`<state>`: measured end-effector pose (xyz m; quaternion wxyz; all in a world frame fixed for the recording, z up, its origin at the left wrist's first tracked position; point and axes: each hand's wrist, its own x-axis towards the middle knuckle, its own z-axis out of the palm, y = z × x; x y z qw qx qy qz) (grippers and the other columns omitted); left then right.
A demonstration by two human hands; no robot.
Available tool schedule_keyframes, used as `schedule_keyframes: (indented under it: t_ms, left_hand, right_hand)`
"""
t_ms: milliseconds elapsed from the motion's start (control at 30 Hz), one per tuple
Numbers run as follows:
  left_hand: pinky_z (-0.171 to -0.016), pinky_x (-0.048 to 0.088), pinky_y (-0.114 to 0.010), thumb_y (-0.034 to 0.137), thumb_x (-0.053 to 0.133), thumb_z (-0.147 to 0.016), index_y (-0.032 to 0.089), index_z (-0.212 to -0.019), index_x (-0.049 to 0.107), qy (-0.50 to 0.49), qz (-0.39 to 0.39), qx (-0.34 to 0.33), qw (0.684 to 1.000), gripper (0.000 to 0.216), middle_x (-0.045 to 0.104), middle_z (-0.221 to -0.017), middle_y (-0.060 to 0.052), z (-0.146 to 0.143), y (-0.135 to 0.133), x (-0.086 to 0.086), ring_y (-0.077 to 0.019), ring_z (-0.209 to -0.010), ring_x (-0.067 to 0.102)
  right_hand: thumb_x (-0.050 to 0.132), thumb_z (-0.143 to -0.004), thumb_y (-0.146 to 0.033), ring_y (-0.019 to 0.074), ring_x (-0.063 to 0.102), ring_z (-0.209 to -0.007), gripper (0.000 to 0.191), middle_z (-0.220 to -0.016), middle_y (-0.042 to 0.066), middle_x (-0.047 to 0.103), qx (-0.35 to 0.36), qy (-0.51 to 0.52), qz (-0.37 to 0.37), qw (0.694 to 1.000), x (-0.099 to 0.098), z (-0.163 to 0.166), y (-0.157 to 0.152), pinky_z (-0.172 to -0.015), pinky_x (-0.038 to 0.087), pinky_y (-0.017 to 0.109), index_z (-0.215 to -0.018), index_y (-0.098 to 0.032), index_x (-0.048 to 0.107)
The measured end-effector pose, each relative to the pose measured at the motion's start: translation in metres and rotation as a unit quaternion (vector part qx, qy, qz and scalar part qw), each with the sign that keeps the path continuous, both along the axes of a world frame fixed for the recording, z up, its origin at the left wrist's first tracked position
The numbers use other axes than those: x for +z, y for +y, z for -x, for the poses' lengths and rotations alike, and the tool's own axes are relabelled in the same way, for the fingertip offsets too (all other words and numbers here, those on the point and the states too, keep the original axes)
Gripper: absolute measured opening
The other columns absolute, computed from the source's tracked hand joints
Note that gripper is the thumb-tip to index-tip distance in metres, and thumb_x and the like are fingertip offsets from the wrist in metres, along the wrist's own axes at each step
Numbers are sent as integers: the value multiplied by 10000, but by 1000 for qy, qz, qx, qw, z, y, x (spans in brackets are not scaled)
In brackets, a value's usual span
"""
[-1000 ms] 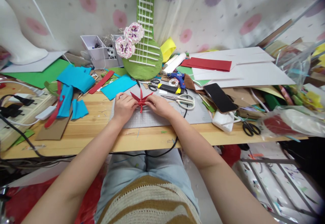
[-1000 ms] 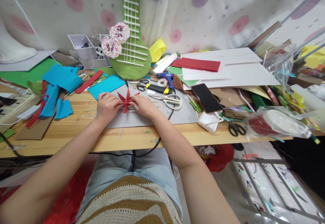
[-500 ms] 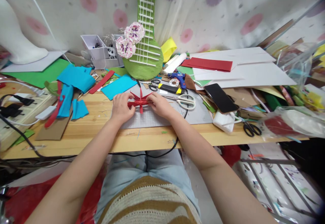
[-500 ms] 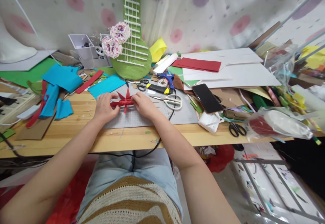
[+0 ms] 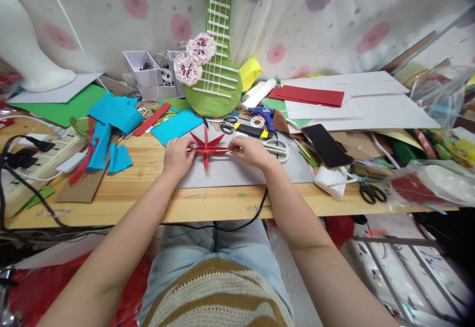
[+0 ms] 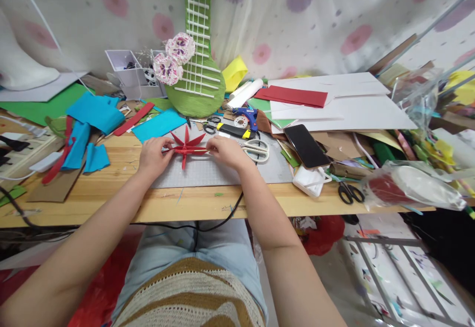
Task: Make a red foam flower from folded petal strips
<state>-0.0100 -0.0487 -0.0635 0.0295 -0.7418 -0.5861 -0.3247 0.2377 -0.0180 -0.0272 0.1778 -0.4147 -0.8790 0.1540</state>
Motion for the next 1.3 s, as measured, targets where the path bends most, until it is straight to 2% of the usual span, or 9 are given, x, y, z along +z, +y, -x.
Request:
schedule_keyframes:
  t_ms: [200,300,400,667,833,933,1100,1200,1300]
  left_hand:
    - [-810,398,-397,150,546,-760,218,-919,581,-25,-35,45,998,177,622,-936,-63,0,-2,1,-254,-931,531]
    - [-884,389,-413,41,452,-723,217,-964,569,-54,-76,85,992,321,573,-1032,-85,0,-3,5,-258,-1033,499]
    - [-879,404,-398,15,418,-690,208,-935,552,-89,-99,100,986,340,573,-967,-79,-1,-5,9,-239,-980,516]
    - [-826,432,-359,65,441,-715,208,-902,537,-93,-82,12,992,254,611,-898,-49,-4,-7,9,-203,-896,553]
    - [-823,437,-354,77,448,-722,208,-895,531,-95,-86,24,991,232,607,-879,-46,0,-6,10,-197,-877,561]
    - [-799,445,-349,185,511,-759,209,-903,510,-110,-87,63,988,146,583,-840,-38,-4,-9,14,-189,-823,561]
    - [-682,456,-338,422,723,-617,210,-973,451,-82,2,56,995,496,569,-836,-22,-20,-16,19,-198,-753,575]
    - [-642,452,-328,333,718,-632,212,-971,455,-38,55,19,998,446,582,-853,-25,-19,-13,17,-196,-738,584]
    - [-668,463,-329,159,568,-733,214,-943,484,-19,26,1,999,232,584,-877,-41,-5,-2,12,-189,-775,585]
  right_hand:
    - [565,-718,-143,126,555,-730,82,-799,6,637,-60,46,97,992,17,-28,0,-669,397,232,-768,-185,615]
    - [569,-728,-167,124,544,-688,33,-751,4,629,-101,41,105,988,20,-30,-1,-626,381,233,-744,-184,593]
    - [581,-742,-202,116,524,-628,22,-704,-4,614,-159,44,93,982,16,-23,0,-578,347,230,-755,-187,573]
    - [598,-754,-253,116,523,-646,69,-737,1,633,-146,47,63,986,2,-14,5,-596,335,233,-767,-190,573]
    - [584,-771,-268,129,527,-647,78,-722,10,628,-164,37,42,985,0,-12,6,-593,334,238,-748,-194,569]
    - [566,-790,-292,149,540,-660,104,-728,31,627,-200,20,26,979,-2,-5,6,-597,343,249,-762,-192,561]
    - [508,-827,-279,182,569,-669,168,-755,40,632,-244,28,20,969,-10,7,6,-618,367,267,-972,-195,505]
    - [487,-826,-263,189,579,-708,163,-843,53,642,-229,74,12,971,-15,9,8,-647,383,281,-977,-203,483]
    - [430,-841,-248,172,570,-687,167,-847,45,643,-206,142,19,968,-17,10,9,-662,399,288,-1002,-214,459]
